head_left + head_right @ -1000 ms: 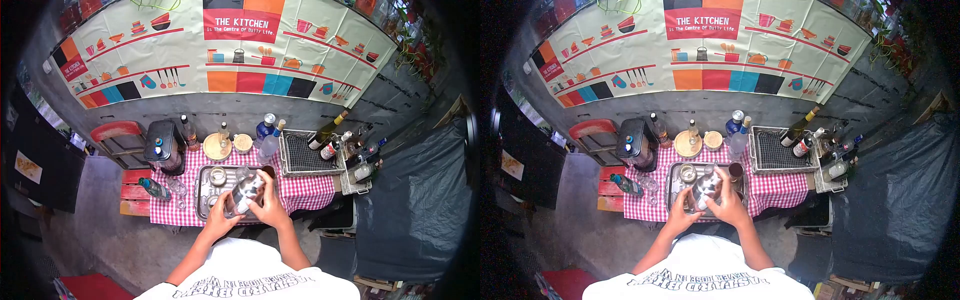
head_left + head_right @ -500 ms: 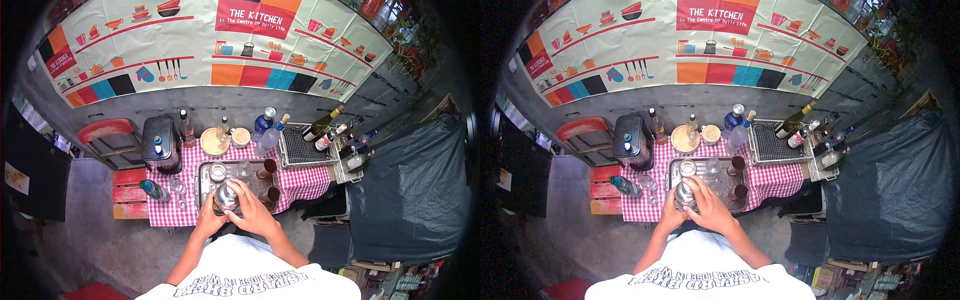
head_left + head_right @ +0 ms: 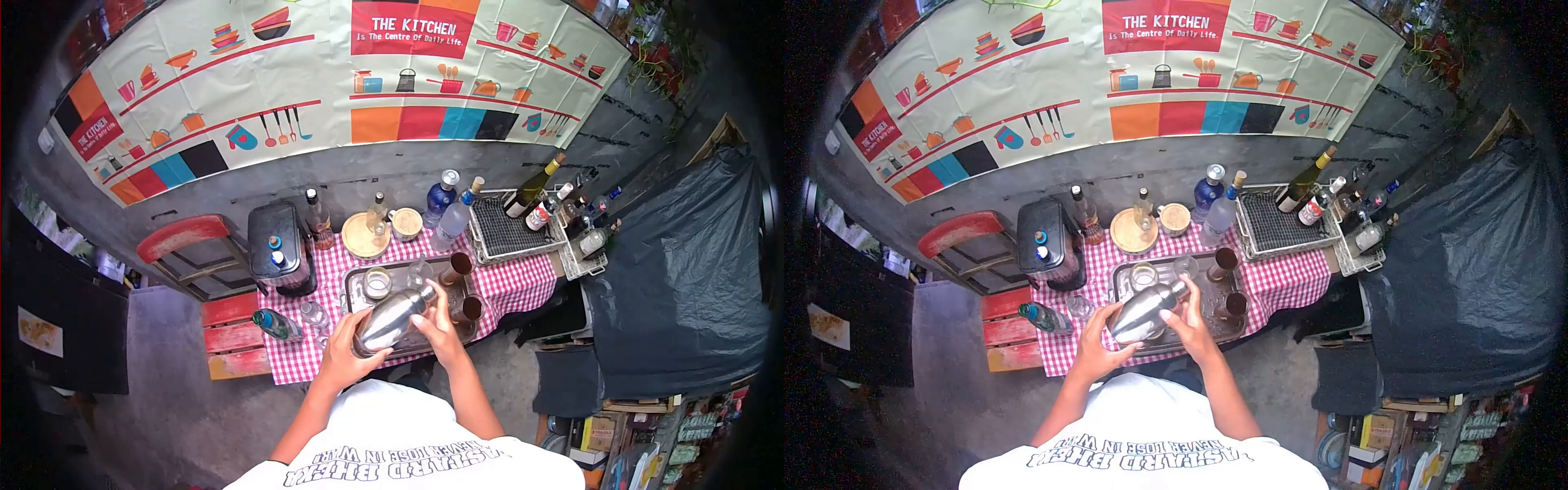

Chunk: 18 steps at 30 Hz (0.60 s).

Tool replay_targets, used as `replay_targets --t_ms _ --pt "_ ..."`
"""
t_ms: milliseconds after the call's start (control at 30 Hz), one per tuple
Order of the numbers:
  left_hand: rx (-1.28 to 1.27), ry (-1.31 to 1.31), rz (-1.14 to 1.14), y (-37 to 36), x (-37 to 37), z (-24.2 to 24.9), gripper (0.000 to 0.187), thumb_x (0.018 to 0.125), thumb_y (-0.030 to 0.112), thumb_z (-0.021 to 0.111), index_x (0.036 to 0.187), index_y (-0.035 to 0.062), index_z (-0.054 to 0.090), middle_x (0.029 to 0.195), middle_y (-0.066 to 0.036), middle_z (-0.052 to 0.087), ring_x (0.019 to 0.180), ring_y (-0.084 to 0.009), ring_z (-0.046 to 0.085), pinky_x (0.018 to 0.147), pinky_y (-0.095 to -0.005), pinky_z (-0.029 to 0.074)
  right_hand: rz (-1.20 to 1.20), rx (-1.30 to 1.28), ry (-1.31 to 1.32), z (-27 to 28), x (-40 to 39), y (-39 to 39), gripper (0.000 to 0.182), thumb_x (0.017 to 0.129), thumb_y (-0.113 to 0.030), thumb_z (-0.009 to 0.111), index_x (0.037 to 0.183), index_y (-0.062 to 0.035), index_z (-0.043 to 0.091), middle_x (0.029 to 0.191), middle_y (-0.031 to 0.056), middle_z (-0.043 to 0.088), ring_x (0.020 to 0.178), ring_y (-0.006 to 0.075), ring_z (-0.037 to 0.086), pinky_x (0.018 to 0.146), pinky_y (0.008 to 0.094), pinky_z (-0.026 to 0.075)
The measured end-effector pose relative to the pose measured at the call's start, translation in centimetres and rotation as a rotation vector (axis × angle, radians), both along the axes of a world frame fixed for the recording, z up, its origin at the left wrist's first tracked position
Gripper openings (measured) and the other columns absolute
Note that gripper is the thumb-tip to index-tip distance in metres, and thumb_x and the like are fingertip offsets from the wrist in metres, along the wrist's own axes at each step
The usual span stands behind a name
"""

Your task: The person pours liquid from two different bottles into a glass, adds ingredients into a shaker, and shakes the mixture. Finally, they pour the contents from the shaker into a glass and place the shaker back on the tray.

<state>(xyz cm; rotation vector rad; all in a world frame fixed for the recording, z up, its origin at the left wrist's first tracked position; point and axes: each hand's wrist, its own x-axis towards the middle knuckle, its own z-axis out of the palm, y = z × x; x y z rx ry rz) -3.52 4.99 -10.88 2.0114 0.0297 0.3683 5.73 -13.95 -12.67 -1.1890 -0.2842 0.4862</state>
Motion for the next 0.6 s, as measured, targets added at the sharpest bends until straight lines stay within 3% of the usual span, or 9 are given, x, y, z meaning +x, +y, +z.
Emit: replay_targets --t_ms 67,167,200,333,467,600 --pt "0.026 -0.004 -0.006 0.2 0.1 0.6 0.073 0.064 0.019 0.089 0.126 0.0009 0.056 0.109 -0.015 0.061 0.102 -0.0275 0.062 0.089 -0.0379 0.049 -0.007 0.090 0.192 -1.4 -0.7 -0.2 0.070 0.094 -0.019 0.058 0.150 -0.0130 0.016 0.132 0.0139 0.047 0.117 0.0232 0.055 0.099 0.0396 0.047" --pt "0.075 -0.031 0.000 0.1 0.2 1.0 0.071 0.065 0.022 0.089 0.124 -0.0001 0.056 0.106 -0.016 0.060 0.097 -0.0297 0.062 0.085 -0.0380 0.050 -0.015 0.285 0.401 -2.2 -1.7 0.6 0.061 0.097 -0.024 0.053 0.148 -0.0154 0.021 0.128 0.0124 0.052 0.113 0.0257 0.061 0.095 0.0450 0.051" --pt "0.085 -0.037 0.000 0.1 0.3 0.9 0.070 0.066 0.023 0.089 0.124 -0.0005 0.057 0.104 -0.016 0.059 0.095 -0.0298 0.062 0.083 -0.0382 0.050 -0.014 0.311 0.437 -3.0 -2.0 0.8 0.047 0.098 -0.027 0.049 0.142 -0.0174 0.033 0.125 0.0098 0.056 0.114 0.0266 0.061 0.094 0.0492 0.052" --pt "0.106 -0.055 0.008 0.0 0.6 1.1 0.068 0.067 0.025 0.088 0.121 -0.0016 0.057 0.099 -0.016 0.058 0.090 -0.0296 0.061 0.078 -0.0382 0.050 0.065 0.452 0.549 -4.5 -2.0 1.3 0.031 0.098 -0.027 0.050 0.127 -0.0179 0.047 0.124 0.0090 0.058 0.113 0.0270 0.062 0.093 0.0481 0.053" --pt "0.114 -0.032 0.016 0.1 0.4 0.9 0.070 0.068 0.026 0.088 0.123 -0.0015 0.055 0.101 -0.016 0.058 0.091 -0.0298 0.061 0.079 -0.0383 0.050 0.077 0.439 0.550 -4.6 -1.8 1.5 0.034 0.098 -0.028 0.050 0.130 -0.0179 0.044 0.123 0.0090 0.058 0.112 0.0268 0.062 0.092 0.0467 0.054" --pt "0.079 0.022 0.020 -0.1 0.4 1.3 0.072 0.069 0.025 0.087 0.128 -0.0002 0.052 0.106 -0.016 0.058 0.096 -0.0297 0.061 0.083 -0.0388 0.050 -0.004 0.307 0.424 -2.7 -1.3 1.5 0.047 0.097 -0.026 0.049 0.139 -0.0165 0.031 0.120 0.0089 0.058 0.107 0.0261 0.064 0.091 0.0454 0.054"
